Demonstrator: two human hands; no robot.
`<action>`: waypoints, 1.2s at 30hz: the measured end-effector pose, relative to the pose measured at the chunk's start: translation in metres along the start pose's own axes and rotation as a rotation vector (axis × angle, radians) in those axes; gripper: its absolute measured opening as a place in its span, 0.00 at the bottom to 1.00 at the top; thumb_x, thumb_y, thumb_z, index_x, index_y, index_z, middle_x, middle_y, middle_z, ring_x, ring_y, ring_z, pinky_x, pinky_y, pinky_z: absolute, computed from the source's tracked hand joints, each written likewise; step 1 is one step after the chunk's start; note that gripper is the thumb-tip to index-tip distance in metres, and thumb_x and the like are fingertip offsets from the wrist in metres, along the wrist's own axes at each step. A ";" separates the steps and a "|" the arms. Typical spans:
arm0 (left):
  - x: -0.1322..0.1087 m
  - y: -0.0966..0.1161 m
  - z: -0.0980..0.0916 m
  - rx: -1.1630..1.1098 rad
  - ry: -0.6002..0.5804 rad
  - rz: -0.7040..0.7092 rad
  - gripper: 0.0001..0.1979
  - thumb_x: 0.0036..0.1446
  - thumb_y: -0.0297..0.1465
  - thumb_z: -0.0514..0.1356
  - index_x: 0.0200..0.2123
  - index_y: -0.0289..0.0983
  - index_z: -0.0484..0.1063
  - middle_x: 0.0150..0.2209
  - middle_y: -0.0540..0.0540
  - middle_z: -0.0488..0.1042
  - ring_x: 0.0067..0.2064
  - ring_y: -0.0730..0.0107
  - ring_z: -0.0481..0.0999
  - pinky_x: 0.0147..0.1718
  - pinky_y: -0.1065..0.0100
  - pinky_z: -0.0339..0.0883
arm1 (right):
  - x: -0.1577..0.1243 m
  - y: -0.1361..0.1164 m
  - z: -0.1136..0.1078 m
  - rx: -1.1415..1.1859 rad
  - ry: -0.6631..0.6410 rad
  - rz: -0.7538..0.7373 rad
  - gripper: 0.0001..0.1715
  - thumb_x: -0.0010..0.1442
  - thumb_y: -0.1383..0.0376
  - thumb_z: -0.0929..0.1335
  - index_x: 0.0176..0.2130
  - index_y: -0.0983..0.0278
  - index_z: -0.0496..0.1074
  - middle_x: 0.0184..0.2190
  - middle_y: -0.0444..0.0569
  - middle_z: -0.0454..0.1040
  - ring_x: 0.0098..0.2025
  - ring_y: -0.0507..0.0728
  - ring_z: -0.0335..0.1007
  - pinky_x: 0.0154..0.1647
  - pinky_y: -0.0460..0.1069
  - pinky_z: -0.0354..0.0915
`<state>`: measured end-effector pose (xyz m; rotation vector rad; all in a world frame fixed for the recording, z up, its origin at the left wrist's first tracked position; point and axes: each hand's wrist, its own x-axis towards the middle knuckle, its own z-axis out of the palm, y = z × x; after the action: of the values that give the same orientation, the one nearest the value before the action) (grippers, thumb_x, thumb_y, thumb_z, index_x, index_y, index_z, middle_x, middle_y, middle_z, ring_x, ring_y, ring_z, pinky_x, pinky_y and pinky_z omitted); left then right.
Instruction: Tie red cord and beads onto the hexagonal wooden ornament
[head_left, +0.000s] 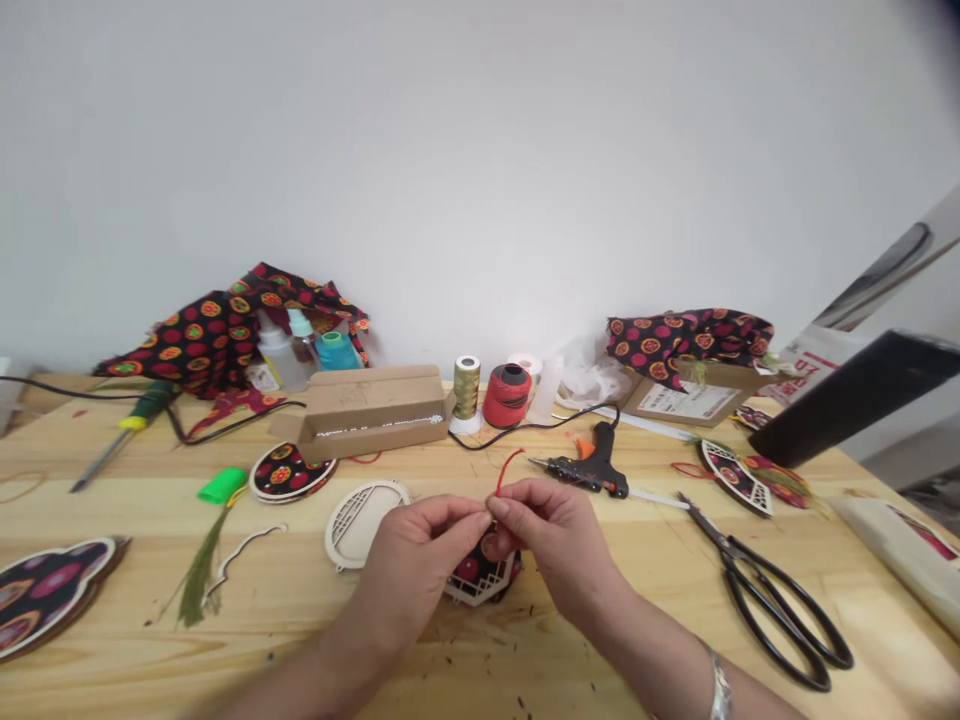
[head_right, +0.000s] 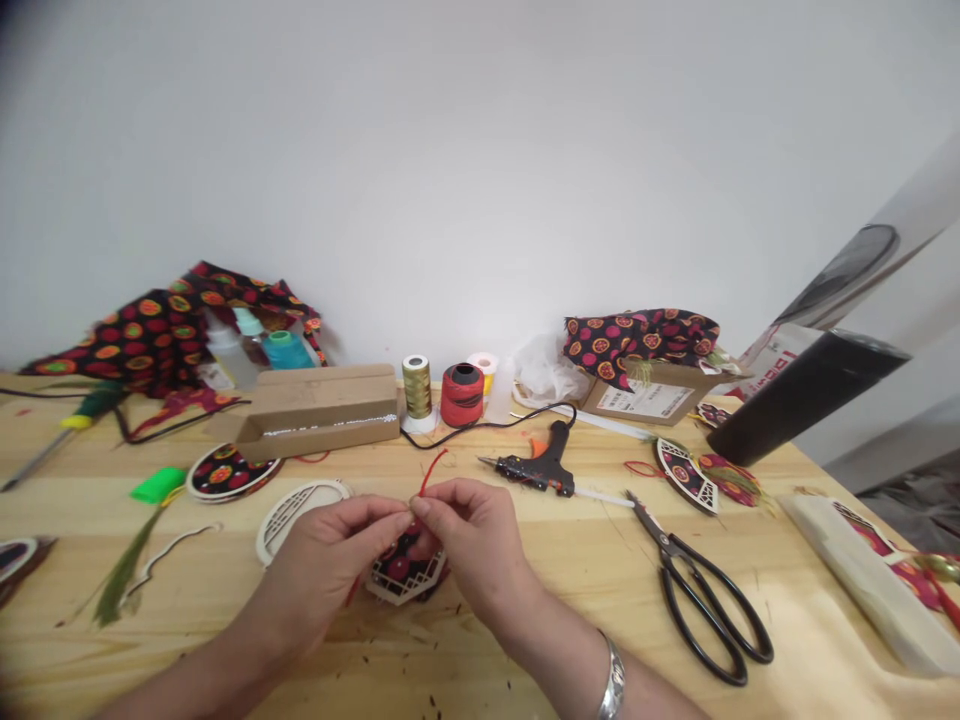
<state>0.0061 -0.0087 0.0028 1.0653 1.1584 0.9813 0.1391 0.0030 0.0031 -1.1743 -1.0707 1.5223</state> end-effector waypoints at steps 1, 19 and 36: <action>0.000 0.000 0.000 0.000 -0.001 -0.006 0.09 0.48 0.35 0.60 0.25 0.36 0.76 0.23 0.48 0.77 0.25 0.70 0.72 0.26 0.72 0.65 | 0.000 0.000 0.001 0.008 0.002 0.011 0.12 0.46 0.60 0.70 0.24 0.67 0.69 0.10 0.39 0.63 0.13 0.49 0.59 0.15 0.44 0.55; -0.001 0.000 0.001 -0.151 -0.029 -0.073 0.09 0.47 0.34 0.62 0.31 0.35 0.77 0.22 0.49 0.76 0.24 0.73 0.70 0.23 0.74 0.62 | 0.001 0.000 -0.003 -0.139 0.033 -0.075 0.10 0.49 0.63 0.67 0.21 0.66 0.65 0.14 0.37 0.58 0.17 0.46 0.49 0.18 0.43 0.49; -0.002 0.000 0.002 -0.269 -0.014 -0.144 0.06 0.47 0.31 0.62 0.24 0.33 0.75 0.11 0.58 0.57 0.14 0.84 0.54 0.12 0.80 0.48 | 0.003 0.001 -0.001 -0.068 0.038 -0.042 0.09 0.44 0.64 0.70 0.20 0.66 0.66 0.13 0.37 0.61 0.16 0.46 0.53 0.18 0.43 0.51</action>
<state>0.0077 -0.0107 0.0038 0.7627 1.0432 0.9822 0.1396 0.0060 0.0010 -1.2156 -1.1223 1.4359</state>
